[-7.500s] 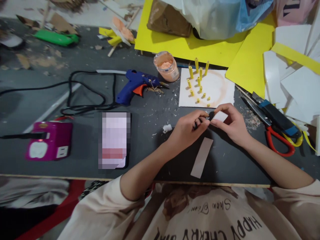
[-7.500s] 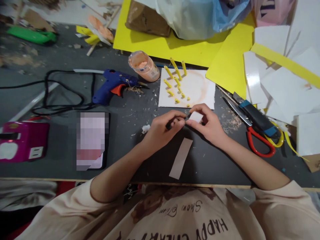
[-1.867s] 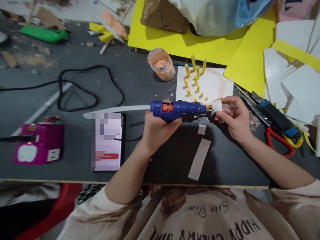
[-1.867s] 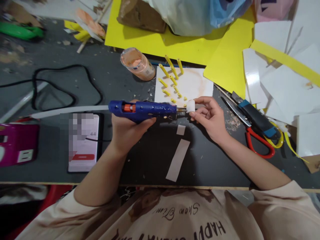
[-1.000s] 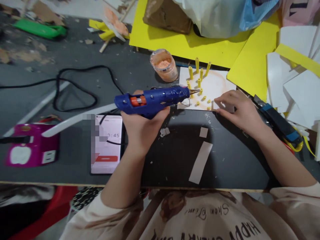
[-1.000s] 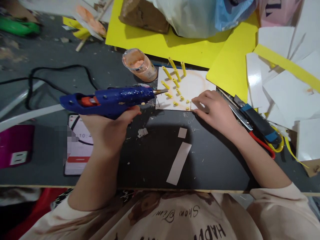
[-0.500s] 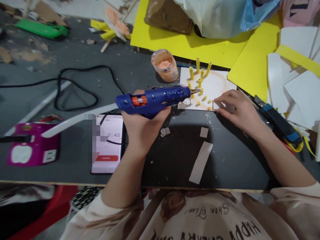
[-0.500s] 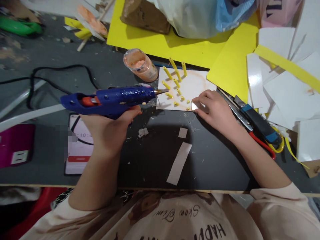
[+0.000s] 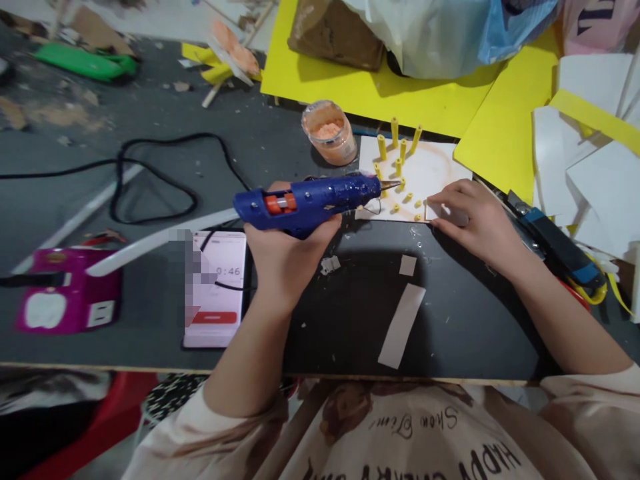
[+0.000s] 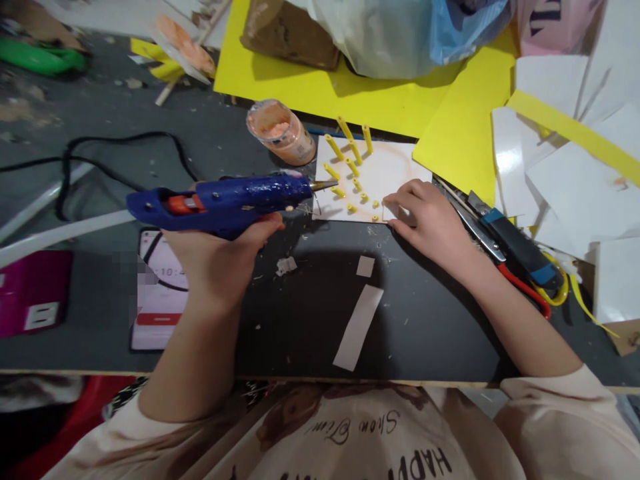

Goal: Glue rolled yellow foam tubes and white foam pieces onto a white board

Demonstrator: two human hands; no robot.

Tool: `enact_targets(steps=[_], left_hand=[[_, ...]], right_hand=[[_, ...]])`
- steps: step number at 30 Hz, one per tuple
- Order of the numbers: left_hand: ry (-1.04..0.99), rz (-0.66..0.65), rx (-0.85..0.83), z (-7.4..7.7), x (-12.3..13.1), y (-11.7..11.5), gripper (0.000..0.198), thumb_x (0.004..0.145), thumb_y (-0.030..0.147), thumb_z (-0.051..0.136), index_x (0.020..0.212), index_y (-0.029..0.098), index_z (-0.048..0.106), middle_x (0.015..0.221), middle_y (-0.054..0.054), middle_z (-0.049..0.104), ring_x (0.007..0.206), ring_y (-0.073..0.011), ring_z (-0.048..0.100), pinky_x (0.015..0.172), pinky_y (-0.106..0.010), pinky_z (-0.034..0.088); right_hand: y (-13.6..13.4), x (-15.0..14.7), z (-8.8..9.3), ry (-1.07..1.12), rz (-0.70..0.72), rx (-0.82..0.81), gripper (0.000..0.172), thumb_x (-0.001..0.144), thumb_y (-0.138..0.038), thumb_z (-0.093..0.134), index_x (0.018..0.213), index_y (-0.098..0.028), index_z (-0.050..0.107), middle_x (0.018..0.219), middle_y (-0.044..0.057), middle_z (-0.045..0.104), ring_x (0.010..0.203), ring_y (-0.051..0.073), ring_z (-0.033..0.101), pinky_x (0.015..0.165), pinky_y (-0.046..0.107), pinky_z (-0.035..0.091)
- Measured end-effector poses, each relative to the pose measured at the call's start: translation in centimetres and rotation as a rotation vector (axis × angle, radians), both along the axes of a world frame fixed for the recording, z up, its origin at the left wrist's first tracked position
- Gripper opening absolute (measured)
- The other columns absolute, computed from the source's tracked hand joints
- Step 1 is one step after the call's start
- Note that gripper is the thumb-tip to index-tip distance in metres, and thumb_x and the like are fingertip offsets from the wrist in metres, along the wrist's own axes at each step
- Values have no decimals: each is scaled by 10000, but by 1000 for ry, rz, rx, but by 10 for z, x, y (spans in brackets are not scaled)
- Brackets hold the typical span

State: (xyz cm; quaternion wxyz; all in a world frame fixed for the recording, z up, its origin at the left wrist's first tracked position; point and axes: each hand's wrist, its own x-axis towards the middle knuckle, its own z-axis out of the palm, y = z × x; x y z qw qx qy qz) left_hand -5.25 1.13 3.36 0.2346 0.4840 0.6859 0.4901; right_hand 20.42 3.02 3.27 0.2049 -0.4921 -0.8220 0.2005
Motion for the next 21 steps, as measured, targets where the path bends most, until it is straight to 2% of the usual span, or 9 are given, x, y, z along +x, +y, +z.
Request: enact_targets(steps=[5, 10, 21], left_hand=[[21, -8, -19, 0, -1, -1, 301, 528, 235, 734, 717, 229, 500, 722, 35, 606, 678, -158, 614, 750, -340, 555], [42, -19, -20, 1, 0, -2, 281, 541, 237, 730, 733, 231, 524, 722, 33, 609, 676, -161, 614, 733, -337, 560], [44, -33, -13, -1, -4, -2, 257, 558, 275, 736, 726, 243, 543, 725, 21, 635, 665, -172, 623, 714, -335, 565]], right_hand=[[0, 0, 4, 24, -10, -41, 196, 838, -260, 629, 1031, -247, 665, 1014, 72, 646, 958, 260, 610, 837, 426, 481], [1, 0, 1, 13, -11, -11, 139, 843, -238, 622, 971, -235, 675, 987, 78, 654, 955, 264, 620, 843, 430, 489], [0, -1, 0, 10, -14, -12, 126, 844, -240, 619, 955, -233, 677, 986, 78, 645, 945, 259, 616, 841, 428, 488]])
